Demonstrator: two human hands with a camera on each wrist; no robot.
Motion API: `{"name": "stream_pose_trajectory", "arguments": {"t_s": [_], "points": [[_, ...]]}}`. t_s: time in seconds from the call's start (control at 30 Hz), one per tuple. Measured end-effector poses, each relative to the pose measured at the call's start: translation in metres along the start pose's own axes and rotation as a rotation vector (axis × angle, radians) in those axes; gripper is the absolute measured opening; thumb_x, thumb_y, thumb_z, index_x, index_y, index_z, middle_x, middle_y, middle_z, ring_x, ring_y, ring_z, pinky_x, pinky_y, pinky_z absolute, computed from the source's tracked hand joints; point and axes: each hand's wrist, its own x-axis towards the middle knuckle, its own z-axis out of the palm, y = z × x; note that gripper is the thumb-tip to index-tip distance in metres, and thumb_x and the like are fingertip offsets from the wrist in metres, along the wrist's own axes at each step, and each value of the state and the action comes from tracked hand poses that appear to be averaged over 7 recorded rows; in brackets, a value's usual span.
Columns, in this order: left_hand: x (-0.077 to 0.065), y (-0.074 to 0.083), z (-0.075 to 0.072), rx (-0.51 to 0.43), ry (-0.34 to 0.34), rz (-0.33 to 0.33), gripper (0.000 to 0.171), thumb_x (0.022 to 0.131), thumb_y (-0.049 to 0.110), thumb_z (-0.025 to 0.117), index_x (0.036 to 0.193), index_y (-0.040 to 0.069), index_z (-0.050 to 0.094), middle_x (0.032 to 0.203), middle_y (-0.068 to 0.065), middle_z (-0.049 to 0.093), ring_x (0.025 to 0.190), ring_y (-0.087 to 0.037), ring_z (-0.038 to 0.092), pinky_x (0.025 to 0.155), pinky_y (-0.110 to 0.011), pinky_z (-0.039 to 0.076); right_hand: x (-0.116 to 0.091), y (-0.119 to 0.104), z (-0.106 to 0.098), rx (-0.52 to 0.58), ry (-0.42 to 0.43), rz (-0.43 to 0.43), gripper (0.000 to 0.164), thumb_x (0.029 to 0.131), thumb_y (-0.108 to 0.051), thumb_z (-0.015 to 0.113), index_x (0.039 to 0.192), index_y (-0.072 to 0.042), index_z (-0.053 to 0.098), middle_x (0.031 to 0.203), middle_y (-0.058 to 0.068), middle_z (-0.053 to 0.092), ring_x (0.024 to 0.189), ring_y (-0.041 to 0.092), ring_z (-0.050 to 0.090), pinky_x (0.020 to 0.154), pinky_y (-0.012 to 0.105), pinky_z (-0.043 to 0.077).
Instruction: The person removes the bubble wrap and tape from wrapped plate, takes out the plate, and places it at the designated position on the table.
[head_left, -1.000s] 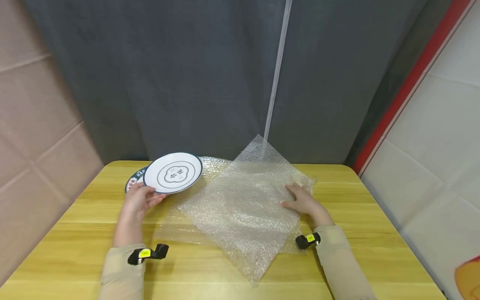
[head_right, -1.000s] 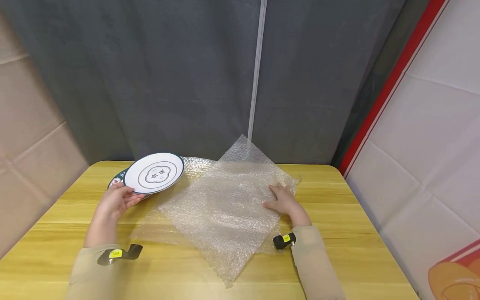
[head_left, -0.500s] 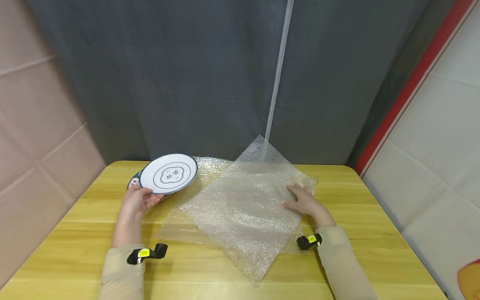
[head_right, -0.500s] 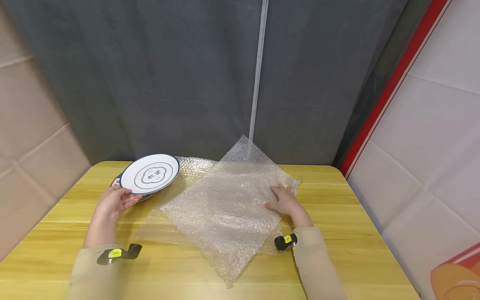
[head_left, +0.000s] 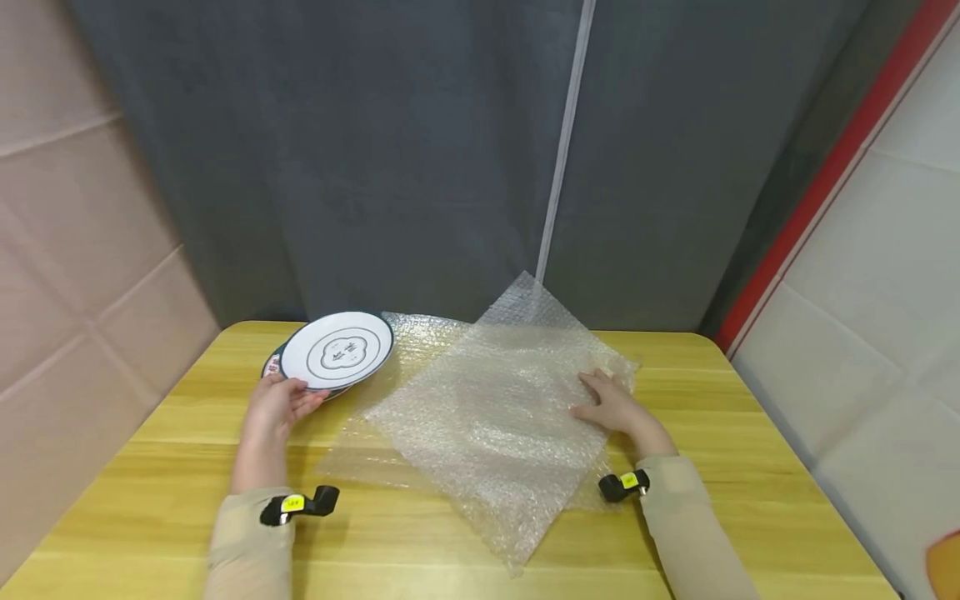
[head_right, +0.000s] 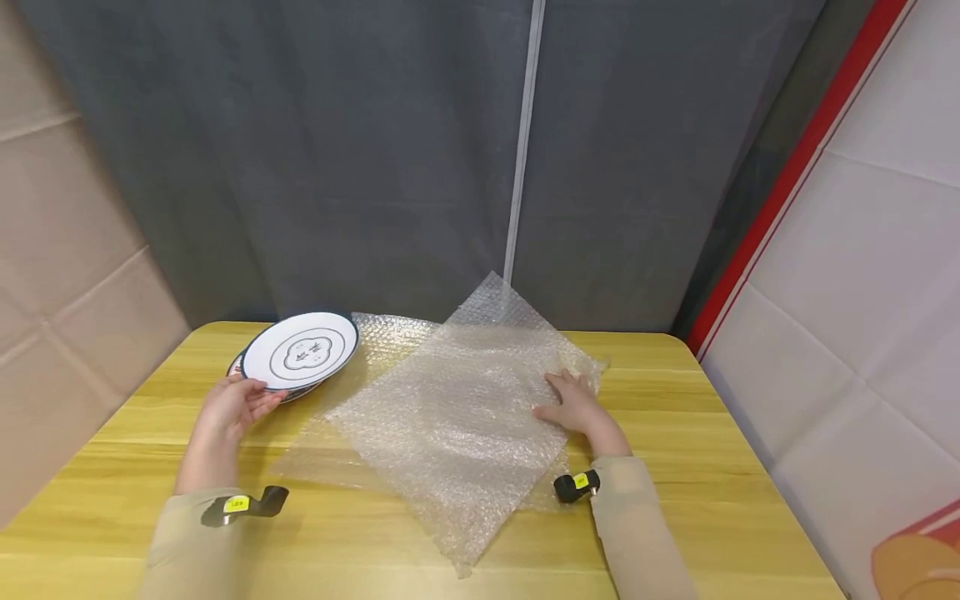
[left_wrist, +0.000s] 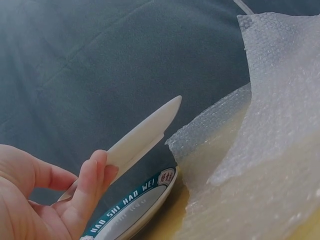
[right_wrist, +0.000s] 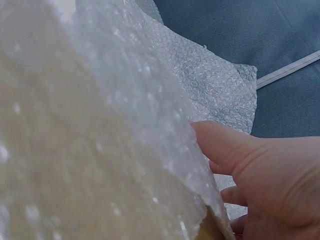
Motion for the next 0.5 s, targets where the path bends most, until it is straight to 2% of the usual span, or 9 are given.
{"name": "stream_pose_trajectory", "arguments": {"t_s": [0.23, 0.37, 0.5], "points": [[0.001, -0.002, -0.001, -0.011, 0.021, -0.009, 0.057, 0.098, -0.002, 0.035, 0.149, -0.001, 0.010, 0.073, -0.010, 0.062, 0.065, -0.020, 0.068, 0.070, -0.029, 0.058, -0.001, 0.000, 0.000, 0.000, 0.001, -0.003, 0.078, 0.089, -0.038, 0.067, 0.145, 0.003, 0.033, 0.150, 0.035, 0.011, 0.133, 0.059, 0.000, 0.105, 0.071, 0.007], [0.005, -0.005, -0.003, -0.007, 0.036, -0.007, 0.055, 0.098, -0.001, 0.036, 0.148, -0.002, 0.013, 0.074, -0.009, 0.062, 0.066, -0.019, 0.068, 0.072, -0.029, 0.058, -0.001, 0.000, 0.000, -0.006, 0.004, 0.001, 0.077, 0.089, -0.038, 0.066, 0.146, 0.002, 0.033, 0.150, 0.035, 0.011, 0.133, 0.059, 0.000, 0.105, 0.070, 0.007], [0.010, -0.009, -0.005, 0.000, 0.080, -0.012, 0.052, 0.098, -0.001, 0.036, 0.146, -0.001, 0.018, 0.074, -0.008, 0.063, 0.066, -0.019, 0.068, 0.073, -0.029, 0.058, -0.002, -0.001, 0.000, -0.005, 0.002, 0.007, 0.078, 0.089, -0.038, 0.066, 0.146, 0.002, 0.033, 0.150, 0.035, 0.011, 0.134, 0.059, 0.000, 0.105, 0.070, 0.007]]}}
